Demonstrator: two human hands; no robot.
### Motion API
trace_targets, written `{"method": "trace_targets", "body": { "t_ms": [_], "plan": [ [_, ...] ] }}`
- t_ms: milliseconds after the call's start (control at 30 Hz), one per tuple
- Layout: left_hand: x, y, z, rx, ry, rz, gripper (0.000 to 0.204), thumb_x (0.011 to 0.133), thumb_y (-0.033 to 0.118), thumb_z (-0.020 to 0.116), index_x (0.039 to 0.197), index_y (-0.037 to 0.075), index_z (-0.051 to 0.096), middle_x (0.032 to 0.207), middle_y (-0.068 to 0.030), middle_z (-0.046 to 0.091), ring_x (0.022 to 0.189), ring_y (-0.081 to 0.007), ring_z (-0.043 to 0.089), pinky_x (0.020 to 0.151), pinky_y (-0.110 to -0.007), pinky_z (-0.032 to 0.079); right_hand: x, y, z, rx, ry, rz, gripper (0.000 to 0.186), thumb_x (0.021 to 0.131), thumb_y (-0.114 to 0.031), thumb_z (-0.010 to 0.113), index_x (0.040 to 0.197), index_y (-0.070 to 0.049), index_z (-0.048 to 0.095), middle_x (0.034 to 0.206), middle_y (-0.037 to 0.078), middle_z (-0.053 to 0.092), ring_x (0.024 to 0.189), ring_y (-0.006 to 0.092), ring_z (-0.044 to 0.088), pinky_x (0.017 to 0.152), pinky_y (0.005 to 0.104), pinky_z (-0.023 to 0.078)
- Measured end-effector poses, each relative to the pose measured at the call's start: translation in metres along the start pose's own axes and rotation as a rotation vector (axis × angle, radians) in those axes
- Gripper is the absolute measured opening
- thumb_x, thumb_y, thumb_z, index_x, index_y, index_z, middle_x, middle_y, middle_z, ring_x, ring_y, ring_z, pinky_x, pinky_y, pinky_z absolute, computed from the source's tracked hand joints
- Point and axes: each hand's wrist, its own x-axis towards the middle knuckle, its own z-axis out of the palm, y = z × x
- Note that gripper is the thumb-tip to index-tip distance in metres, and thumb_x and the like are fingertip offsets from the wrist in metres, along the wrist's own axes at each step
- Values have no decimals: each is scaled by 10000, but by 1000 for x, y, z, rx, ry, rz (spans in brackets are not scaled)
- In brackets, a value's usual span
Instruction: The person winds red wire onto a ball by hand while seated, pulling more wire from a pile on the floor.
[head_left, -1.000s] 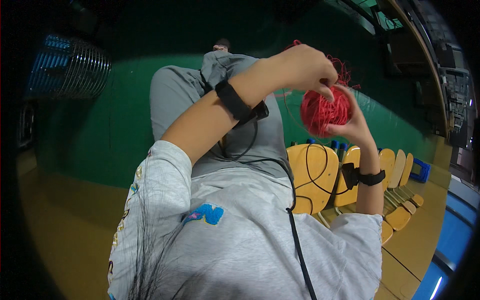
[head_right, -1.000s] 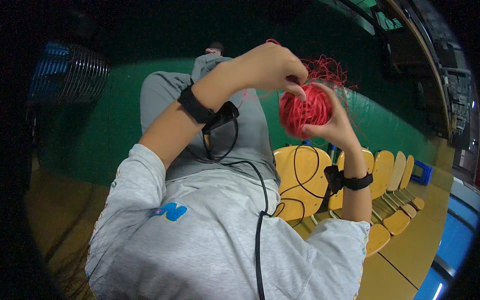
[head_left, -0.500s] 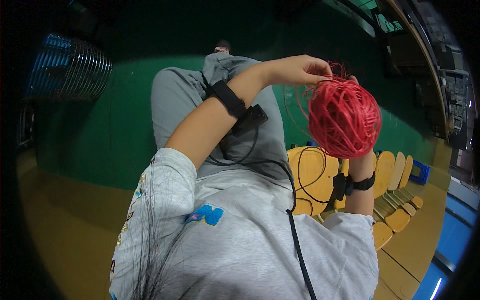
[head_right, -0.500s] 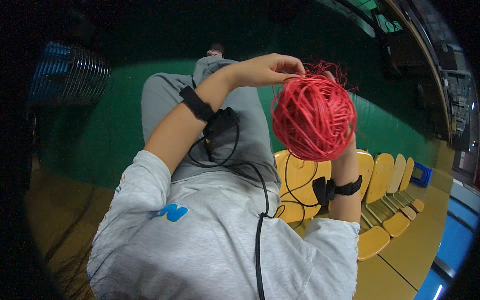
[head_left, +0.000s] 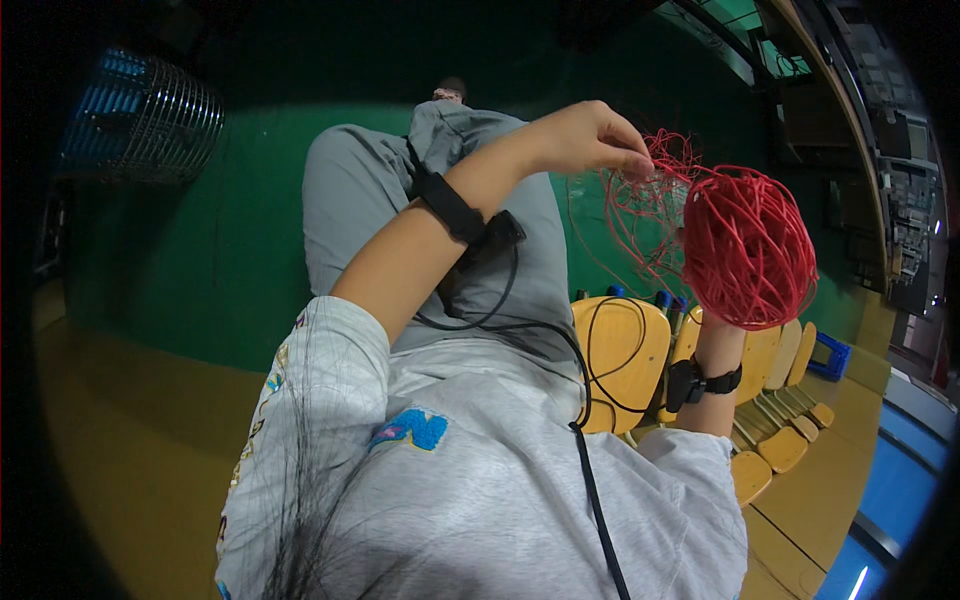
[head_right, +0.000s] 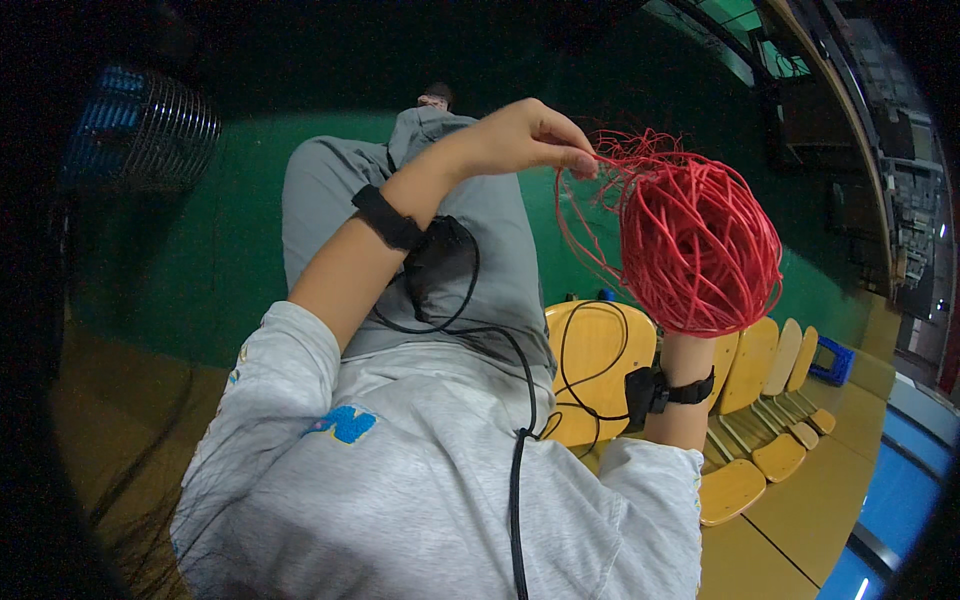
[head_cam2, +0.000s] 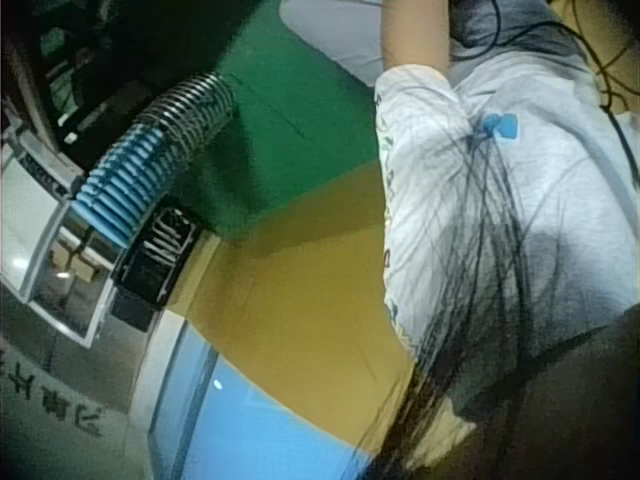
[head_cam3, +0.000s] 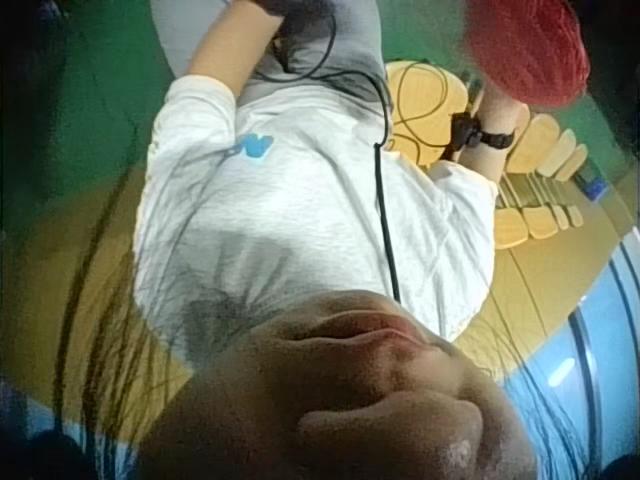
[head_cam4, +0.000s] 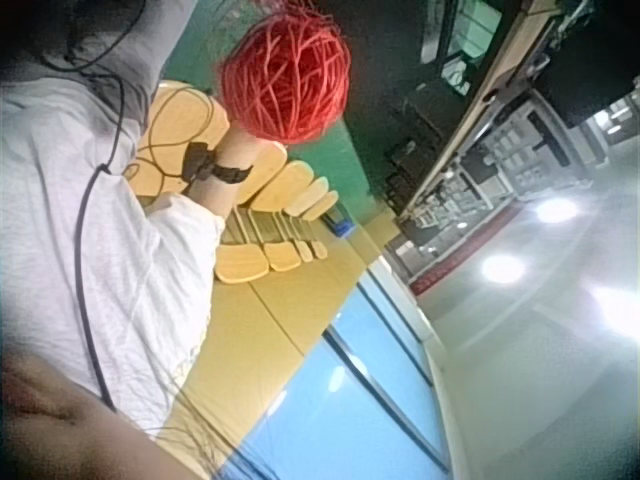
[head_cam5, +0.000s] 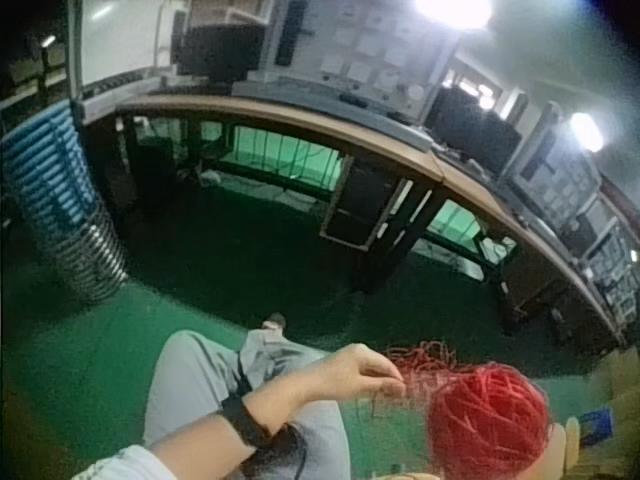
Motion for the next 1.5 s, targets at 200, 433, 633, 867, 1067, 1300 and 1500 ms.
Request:
{"method": "trace_targets", "body": {
  "t_ms": [200, 433, 633, 867, 1067, 1300, 1500],
  "plan": [
    [-4, 5, -12, 65, 32, 86, 257, 809, 257, 680, 932, 32, 693, 847, -56, 665, 795, -129, 626, 714, -241, 498, -3, 5, 1, 91, -28, 56, 550, 863, -280, 559, 1328, -67, 358, 1287, 179, 374, 1140, 361, 427, 834, 510, 507],
    [-10, 28, -19, 325, 22, 136, 209, 811, 276, 671, 883, 82, 703, 817, -9, 574, 735, -102, 554, 623, -238, 431, -10, 9, 3, 152, -41, 97, 542, 861, -296, 554, 1314, -61, 371, 1282, 177, 362, 1135, 377, 413, 813, 519, 511],
    [-10, 29, -26, 83, -76, -91, 328, 914, 304, 513, 938, 15, 668, 860, -48, 643, 805, -123, 579, 770, -256, 458, -16, 11, 3, 175, -47, 110, 537, 860, -309, 550, 1303, -56, 383, 1277, 176, 351, 1131, 390, 401, 796, 526, 515],
    [-15, 25, -30, 132, -173, -19, 266, 893, 224, 557, 1056, 29, 635, 787, -38, 637, 742, -89, 578, 696, -233, 469, -23, 5, 1, 131, -18, 92, 520, 861, -316, 536, 1284, -43, 401, 1250, 171, 354, 1094, 381, 405, 708, 492, 533],
    [-26, 41, -27, -206, -411, -296, 295, 887, 194, 578, 1125, 22, 605, 623, -18, 597, 475, -82, 546, 480, -189, 449, -14, 8, 7, 200, -92, 110, 509, 862, -313, 531, 1280, -53, 401, 1242, 150, 366, 1082, 357, 415, 689, 495, 535],
    [-29, 29, -14, -352, -563, -308, 271, 886, 221, 586, 1048, 5, 611, 774, -47, 599, 515, -75, 518, 447, -193, 429, -9, 10, 10, 205, -86, 118, 519, 861, -331, 533, 1283, -63, 393, 1244, 147, 361, 1096, 361, 412, 716, 522, 535],
    [-30, 15, -1, -538, -447, -256, 216, 896, 231, 568, 936, 23, 610, 843, -36, 571, 620, -84, 530, 558, -198, 450, -10, 11, 12, 186, -80, 85, 525, 856, -319, 547, 1287, -63, 391, 1265, 154, 353, 1103, 354, 414, 737, 528, 532]
  ]
}}
